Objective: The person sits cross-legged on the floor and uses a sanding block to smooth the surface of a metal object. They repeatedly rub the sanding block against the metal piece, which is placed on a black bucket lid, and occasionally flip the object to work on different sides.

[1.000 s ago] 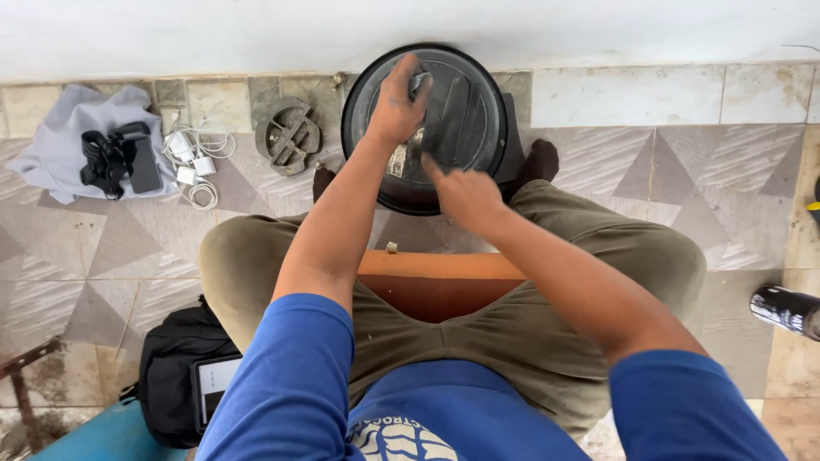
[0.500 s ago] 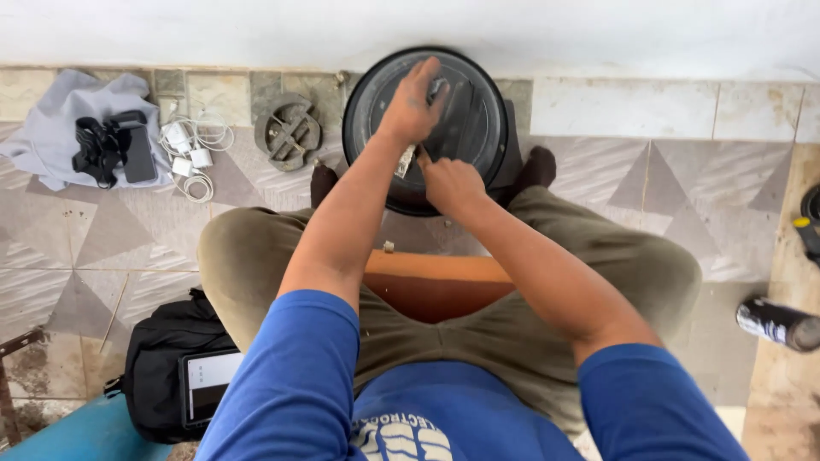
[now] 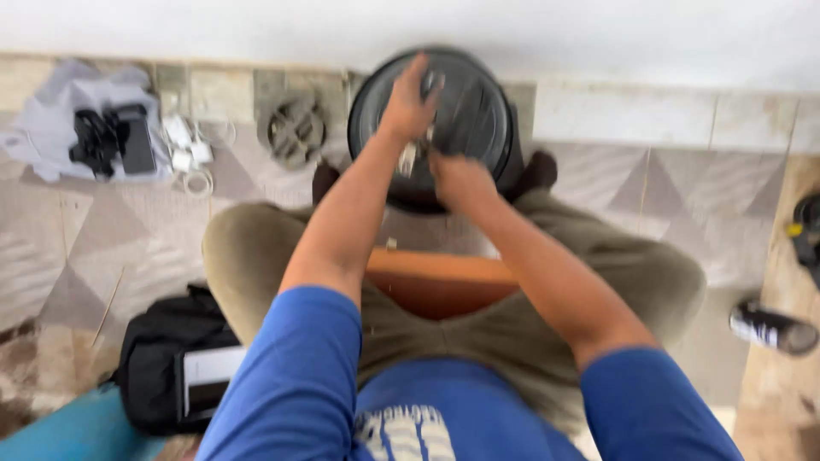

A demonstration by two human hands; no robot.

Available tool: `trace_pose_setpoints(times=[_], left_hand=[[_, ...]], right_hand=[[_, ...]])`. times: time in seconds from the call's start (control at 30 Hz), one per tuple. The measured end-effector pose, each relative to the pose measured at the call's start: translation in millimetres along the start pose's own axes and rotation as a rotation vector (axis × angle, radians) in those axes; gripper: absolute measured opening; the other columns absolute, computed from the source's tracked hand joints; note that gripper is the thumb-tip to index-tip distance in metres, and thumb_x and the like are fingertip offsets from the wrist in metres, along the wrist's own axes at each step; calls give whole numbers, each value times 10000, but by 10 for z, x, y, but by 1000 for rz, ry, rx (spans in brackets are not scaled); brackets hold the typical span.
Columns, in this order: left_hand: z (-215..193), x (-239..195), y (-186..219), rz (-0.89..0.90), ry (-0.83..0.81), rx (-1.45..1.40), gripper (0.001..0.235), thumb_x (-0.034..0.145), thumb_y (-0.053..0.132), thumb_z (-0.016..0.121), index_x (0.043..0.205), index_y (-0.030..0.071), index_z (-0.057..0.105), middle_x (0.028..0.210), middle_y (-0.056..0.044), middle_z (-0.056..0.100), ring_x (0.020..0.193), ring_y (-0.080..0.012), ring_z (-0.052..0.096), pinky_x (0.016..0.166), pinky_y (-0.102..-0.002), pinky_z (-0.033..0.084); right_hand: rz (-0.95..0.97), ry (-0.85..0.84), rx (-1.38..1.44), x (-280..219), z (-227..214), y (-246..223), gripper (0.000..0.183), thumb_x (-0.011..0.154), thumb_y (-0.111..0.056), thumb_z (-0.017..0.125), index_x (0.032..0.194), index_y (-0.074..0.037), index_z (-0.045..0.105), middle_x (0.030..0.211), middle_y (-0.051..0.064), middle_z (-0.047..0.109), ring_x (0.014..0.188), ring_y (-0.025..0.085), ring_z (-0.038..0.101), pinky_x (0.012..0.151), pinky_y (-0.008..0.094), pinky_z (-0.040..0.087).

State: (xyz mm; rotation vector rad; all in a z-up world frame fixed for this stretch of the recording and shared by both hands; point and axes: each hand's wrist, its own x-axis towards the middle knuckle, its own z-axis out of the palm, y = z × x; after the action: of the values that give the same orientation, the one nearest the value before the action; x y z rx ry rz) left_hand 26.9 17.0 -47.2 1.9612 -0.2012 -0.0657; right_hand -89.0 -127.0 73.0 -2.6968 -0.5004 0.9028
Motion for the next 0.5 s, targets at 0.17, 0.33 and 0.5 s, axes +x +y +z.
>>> trace_pose_setpoints(times=[0.17, 0.33, 0.5], left_hand=[[-215, -312, 488, -149, -33, -231, 621, 1054, 339, 469, 1527, 29, 214, 898, -87, 591, 693, -190, 521, 642, -487, 379], [-295, -285, 637, 205, 57, -271, 182, 1080, 224, 455, 937, 132, 388, 678, -37, 344, 542, -153, 230, 544, -380, 270], [-367, -371, 754, -44, 133, -236, 196, 1044, 202, 531, 930, 134, 386, 636, 2, 343, 516, -125, 282, 495, -328, 286]], right_hand=[[44, -26, 58, -148, 8, -39, 572, 1072, -219, 282, 1625, -255, 142, 541, 108, 442, 407, 271, 341, 400, 412, 266], [151, 71, 532, -628, -429, -15, 420, 977, -184, 478, 1359, -104, 634, 719, 79, 706, 424, 114, 401, 411, 290, 323], [212, 34, 590, -865, -533, 0, 554, 1003, -131, 481, 1541, -108, 353, 964, 179, 668, 566, 210, 579, 533, 354, 498]])
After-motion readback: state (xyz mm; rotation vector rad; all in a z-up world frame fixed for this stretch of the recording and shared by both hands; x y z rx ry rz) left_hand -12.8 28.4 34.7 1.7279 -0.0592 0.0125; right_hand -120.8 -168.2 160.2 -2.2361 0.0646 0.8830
